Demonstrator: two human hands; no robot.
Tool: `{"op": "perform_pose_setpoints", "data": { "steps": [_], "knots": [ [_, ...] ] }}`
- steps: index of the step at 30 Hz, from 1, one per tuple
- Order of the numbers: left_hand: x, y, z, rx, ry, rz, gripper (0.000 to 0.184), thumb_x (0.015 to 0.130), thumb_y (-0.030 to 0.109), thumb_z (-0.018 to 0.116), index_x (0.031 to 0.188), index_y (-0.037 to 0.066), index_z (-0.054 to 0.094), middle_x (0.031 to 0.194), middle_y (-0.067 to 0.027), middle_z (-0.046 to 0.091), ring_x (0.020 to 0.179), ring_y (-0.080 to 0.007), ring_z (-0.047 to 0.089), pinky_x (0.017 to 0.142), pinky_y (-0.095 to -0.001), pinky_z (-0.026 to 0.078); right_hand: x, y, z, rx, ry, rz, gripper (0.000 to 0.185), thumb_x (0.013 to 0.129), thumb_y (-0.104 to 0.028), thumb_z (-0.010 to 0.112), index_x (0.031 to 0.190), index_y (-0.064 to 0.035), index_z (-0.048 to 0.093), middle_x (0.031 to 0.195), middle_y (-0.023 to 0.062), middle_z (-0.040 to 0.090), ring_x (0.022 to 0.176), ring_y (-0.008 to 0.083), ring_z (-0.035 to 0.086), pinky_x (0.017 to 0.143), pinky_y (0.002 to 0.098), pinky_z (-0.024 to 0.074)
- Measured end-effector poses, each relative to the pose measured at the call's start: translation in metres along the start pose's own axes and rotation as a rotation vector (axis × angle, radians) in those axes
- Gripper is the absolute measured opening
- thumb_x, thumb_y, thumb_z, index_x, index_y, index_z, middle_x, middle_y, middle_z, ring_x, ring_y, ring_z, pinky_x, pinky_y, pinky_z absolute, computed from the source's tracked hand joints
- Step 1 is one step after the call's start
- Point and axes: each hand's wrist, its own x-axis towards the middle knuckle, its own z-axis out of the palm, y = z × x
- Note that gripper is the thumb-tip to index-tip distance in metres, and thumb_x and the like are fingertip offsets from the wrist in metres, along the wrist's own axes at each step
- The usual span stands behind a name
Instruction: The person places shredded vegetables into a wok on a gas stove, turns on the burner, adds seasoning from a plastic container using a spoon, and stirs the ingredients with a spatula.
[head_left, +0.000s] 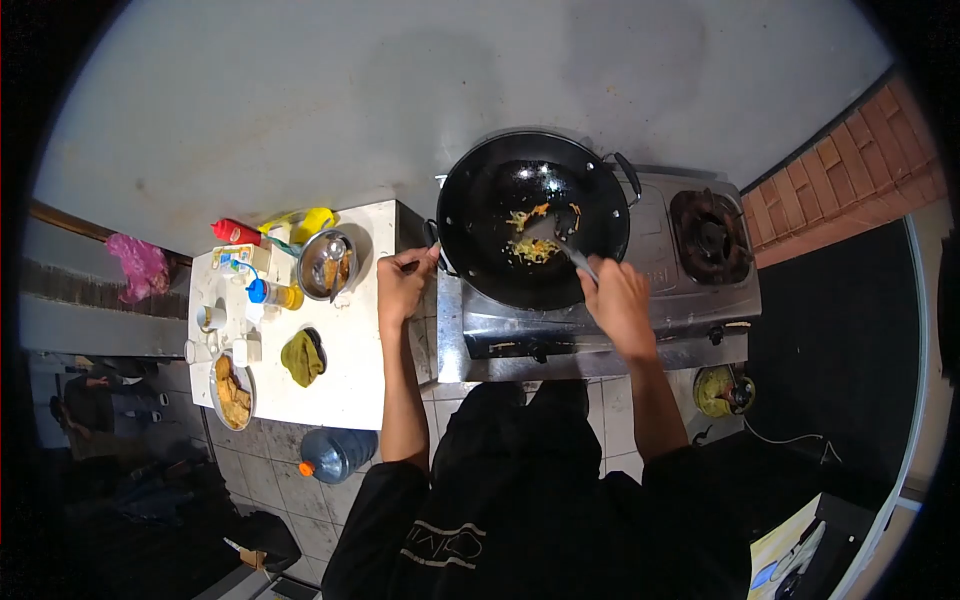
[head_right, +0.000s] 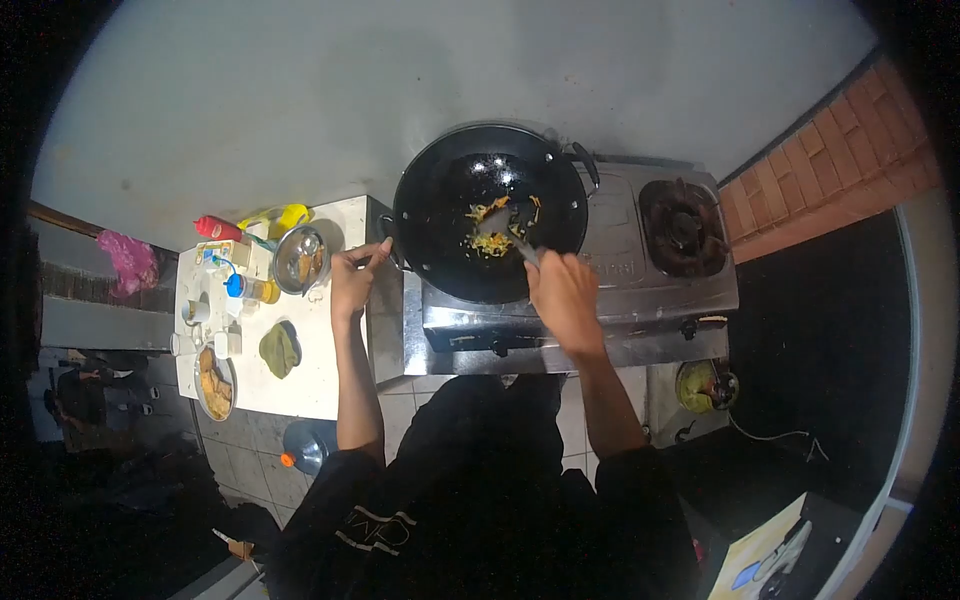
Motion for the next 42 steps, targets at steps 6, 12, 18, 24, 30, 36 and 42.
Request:
{"op": "perform_pose_setpoints", "data": {
  "steps": [6, 12, 18, 24, 30, 36, 42],
  "knots": [
    [0.0, 0.004, -0.003, 0.053, 0.002, -0.038, 0.027, 0.083, 0.021, 0.072, 0.084, -0.006, 0.07, 0.062, -0.0008, 0.06, 0.059, -0.0055, 0.046, 0.055, -0.0225, 0.04, 0.01, -0.004, 0.017, 0.007, -0.029, 0.049, 0.02, 0.083, -0.024, 0.063, 0.09, -0.0063, 0.065, 0.069, 0.0189, 0.061, 0.069, 0.0393, 0.061, 0.063, 0.049, 0.0465],
    [-0.001, 0.012, -0.007, 0.087, -0.027, -0.053, 0.032, 0.083, 0.029, 0.072, 0.088, -0.002, 0.072, 0.072, -0.0057, 0.067, 0.067, -0.0092, 0.052, 0.07, -0.0272, 0.045, 0.003, -0.007, 0.0, -0.026, -0.052, 0.181, 0.021, 0.086, -0.024, 0.06, 0.082, -0.0032, 0.063, 0.072, 0.0214, 0.062, 0.07, 0.0398, 0.062, 0.064, 0.0475, 0.048],
    [-0.001, 0.003, -0.004, 0.084, 0.032, 0.007, 0.027, 0.083, 0.023, 0.072, 0.083, -0.004, 0.071, 0.061, -0.0031, 0.062, 0.058, -0.0073, 0.049, 0.057, -0.024, 0.042, -0.012, 0.001, -0.014, 0.021, -0.01, 0.014, 0.022, 0.086, -0.024, 0.06, 0.089, -0.0024, 0.064, 0.068, 0.0189, 0.062, 0.067, 0.0377, 0.062, 0.058, 0.0461, 0.0477],
    [0.001, 0.001, -0.002, 0.141, 0.092, -0.011, 0.03, 0.079, 0.026, 0.076, 0.082, -0.004, 0.071, 0.061, -0.0031, 0.062, 0.056, -0.0067, 0.048, 0.054, -0.0238, 0.041, -0.011, 0.02, -0.029, -0.164, 0.085, 0.055, 0.023, 0.085, -0.025, 0.061, 0.091, -0.0028, 0.063, 0.067, 0.0193, 0.061, 0.066, 0.0374, 0.062, 0.058, 0.0455, 0.0477],
    [0.002, 0.007, -0.002, 0.077, 0.095, -0.069, 0.031, 0.075, 0.026, 0.08, 0.079, -0.004, 0.071, 0.062, -0.0039, 0.063, 0.057, -0.0066, 0.05, 0.056, -0.0224, 0.042, 0.008, 0.013, 0.014, 0.008, 0.047, -0.034, 0.021, 0.086, -0.024, 0.06, 0.085, -0.0026, 0.062, 0.066, 0.0203, 0.061, 0.065, 0.0379, 0.062, 0.057, 0.0464, 0.0474],
    [0.004, 0.0, -0.003, 0.072, 0.094, -0.018, 0.03, 0.076, 0.024, 0.079, 0.078, -0.004, 0.071, 0.062, -0.0035, 0.063, 0.056, -0.0066, 0.049, 0.056, -0.0222, 0.042, 0.013, 0.012, 0.0, 0.012, 0.09, 0.082, 0.024, 0.088, -0.024, 0.057, 0.083, -0.0013, 0.061, 0.064, 0.0217, 0.06, 0.063, 0.0401, 0.061, 0.056, 0.0483, 0.0467],
    [0.003, 0.003, -0.004, 0.078, 0.075, -0.009, 0.028, 0.076, 0.021, 0.079, 0.075, -0.005, 0.069, 0.06, -0.0016, 0.06, 0.055, -0.0063, 0.046, 0.055, -0.0223, 0.041, 0.009, 0.006, 0.008, 0.069, 0.032, -0.015, 0.026, 0.089, -0.025, 0.055, 0.082, -0.0011, 0.061, 0.064, 0.0227, 0.06, 0.066, 0.0422, 0.06, 0.058, 0.0491, 0.0471]
  ]
}}
